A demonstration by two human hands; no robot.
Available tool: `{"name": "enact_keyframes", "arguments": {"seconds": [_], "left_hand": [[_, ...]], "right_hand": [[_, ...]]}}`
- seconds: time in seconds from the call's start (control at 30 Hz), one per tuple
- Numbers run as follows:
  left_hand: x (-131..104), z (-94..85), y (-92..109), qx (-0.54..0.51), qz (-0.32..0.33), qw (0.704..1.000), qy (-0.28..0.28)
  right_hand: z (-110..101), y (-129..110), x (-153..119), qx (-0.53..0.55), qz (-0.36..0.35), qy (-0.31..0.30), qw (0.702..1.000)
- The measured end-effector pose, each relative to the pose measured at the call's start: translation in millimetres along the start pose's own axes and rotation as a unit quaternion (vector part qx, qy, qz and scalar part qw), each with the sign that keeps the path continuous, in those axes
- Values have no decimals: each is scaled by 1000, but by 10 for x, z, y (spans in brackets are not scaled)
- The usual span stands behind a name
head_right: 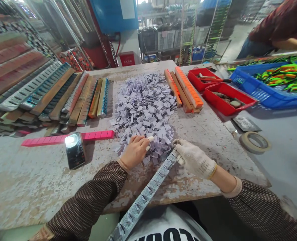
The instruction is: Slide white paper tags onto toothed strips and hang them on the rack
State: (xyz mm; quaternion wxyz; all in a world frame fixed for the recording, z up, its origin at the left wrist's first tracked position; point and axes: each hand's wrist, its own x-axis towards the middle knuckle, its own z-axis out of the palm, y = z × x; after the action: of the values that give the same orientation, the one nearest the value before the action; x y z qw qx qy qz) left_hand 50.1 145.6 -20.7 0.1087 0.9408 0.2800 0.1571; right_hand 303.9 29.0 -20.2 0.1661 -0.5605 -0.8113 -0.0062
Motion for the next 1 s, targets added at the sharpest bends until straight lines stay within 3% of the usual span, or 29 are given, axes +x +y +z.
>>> {"name": "enact_keyframes", "arguments": {"seconds": [0.17, 0.33, 0.47, 0.53, 0.6, 0.7, 0.73, 0.77, 0.83, 1.0], "left_hand": [[-90, -12, -10, -75, -30, 997, 9], [-262, -42, 26, -211, -103, 971, 44], [-405, -66, 107, -327, -152, 930, 70], [-444, -88, 190, -369, -161, 912, 74], [-456, -131, 316, -447, -171, 875, 67], [-448, -239, 554, -602, -195, 774, 41], [-448, -281, 629, -629, -202, 750, 34], [-452, -323, 693, -635, -208, 743, 30], [-479, -395, 778, -613, -213, 760, 23], [-596, -456, 800, -454, -154, 875, -65]], "right_hand": [[-141, -106, 49, -48, -53, -25, 997], [-62, 27, 137, -32, -59, -48, 997], [-67, 103, 32, -22, -63, -21, 998], [-110, 49, -40, 40, -18, 22, 999], [-142, -103, -76, 155, 62, 79, 983], [-134, -476, -35, 307, 148, 105, 934], [-120, -610, -4, 351, 165, 103, 916], [-107, -733, 25, 440, 189, 105, 872], [-96, -927, 65, 491, 205, 110, 839], [-156, -1077, -14, 611, 248, 83, 747]]}}
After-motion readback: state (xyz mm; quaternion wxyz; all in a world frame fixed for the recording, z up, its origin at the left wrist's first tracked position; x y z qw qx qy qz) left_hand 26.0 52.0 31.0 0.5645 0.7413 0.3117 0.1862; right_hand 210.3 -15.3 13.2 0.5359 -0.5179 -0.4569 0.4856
